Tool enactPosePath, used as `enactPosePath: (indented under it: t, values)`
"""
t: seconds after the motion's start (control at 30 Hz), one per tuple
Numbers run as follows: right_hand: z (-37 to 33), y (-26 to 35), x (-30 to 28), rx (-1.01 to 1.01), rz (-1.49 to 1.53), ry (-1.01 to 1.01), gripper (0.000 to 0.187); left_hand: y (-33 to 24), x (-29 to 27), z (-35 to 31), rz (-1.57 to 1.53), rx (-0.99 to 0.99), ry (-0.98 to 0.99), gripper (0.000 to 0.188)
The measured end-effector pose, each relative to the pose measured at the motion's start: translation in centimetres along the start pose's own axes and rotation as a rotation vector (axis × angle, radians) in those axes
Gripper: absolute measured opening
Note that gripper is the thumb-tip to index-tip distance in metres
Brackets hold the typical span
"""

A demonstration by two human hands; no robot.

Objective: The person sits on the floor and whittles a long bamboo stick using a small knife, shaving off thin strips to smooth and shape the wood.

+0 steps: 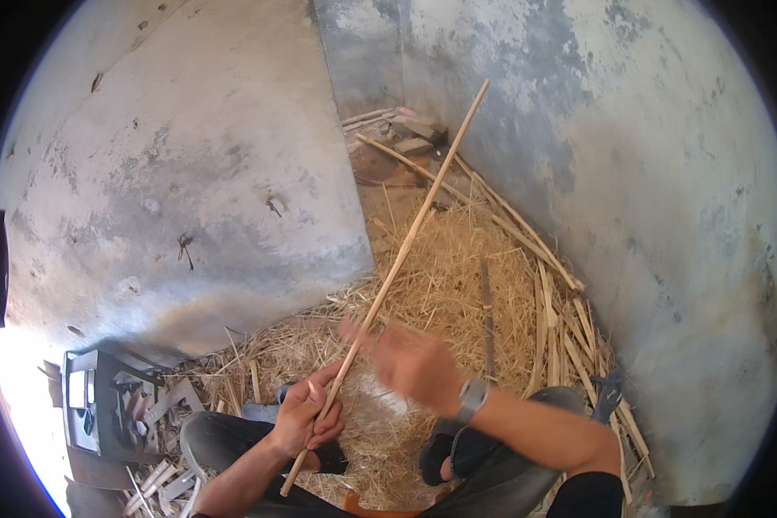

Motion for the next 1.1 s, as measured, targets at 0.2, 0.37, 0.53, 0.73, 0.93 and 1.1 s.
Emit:
enactPosePath:
  t: [0.2,0.37,0.53,0.73,0.93,1.1]
  values:
    - [0.5,-3.2,-2.0,0.111,-0.077,-0.170,0.068,0.6,0.8,0.7,-0.176,-0.073,-0.016,0.062]
    - [1.3,-6.5,-1.0,0.147,-0.040,-0.194,0.067,0.5,1.2,-0.3,-0.242,-0.095,-0.001,0.063]
    - [-0.8,-0.1,0.7,0.119,0.130,-0.048,0.061,1.0,-0.5,0.3,-0.251,-0.077,-0.074,0.073]
    - [-1.1,-6.3,-0.3,0.689,0.761,-0.164,0.028,-1.0,0.4,1.0,0.029,0.085,-0.039,0.100]
    - [-0.8,-4.4,0.3,0.605,0.661,-0.021,0.030,-2.2,0.2,0.5,0.502,0.264,-0.190,0.115]
    - [-1.3,-2.5,2.1,0.568,0.686,0.152,0.031,-2.6,0.4,0.5,0.571,0.379,-0.254,0.117]
Point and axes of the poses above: each hand's wrist, its own z-axis towards the middle knuckle, its own x-axis out of the palm, y = z × x, the point moved 10 cm from there along z, towards the middle knuckle, and after that the axes turned 12 degrees about -z, right-handed, at the moved point
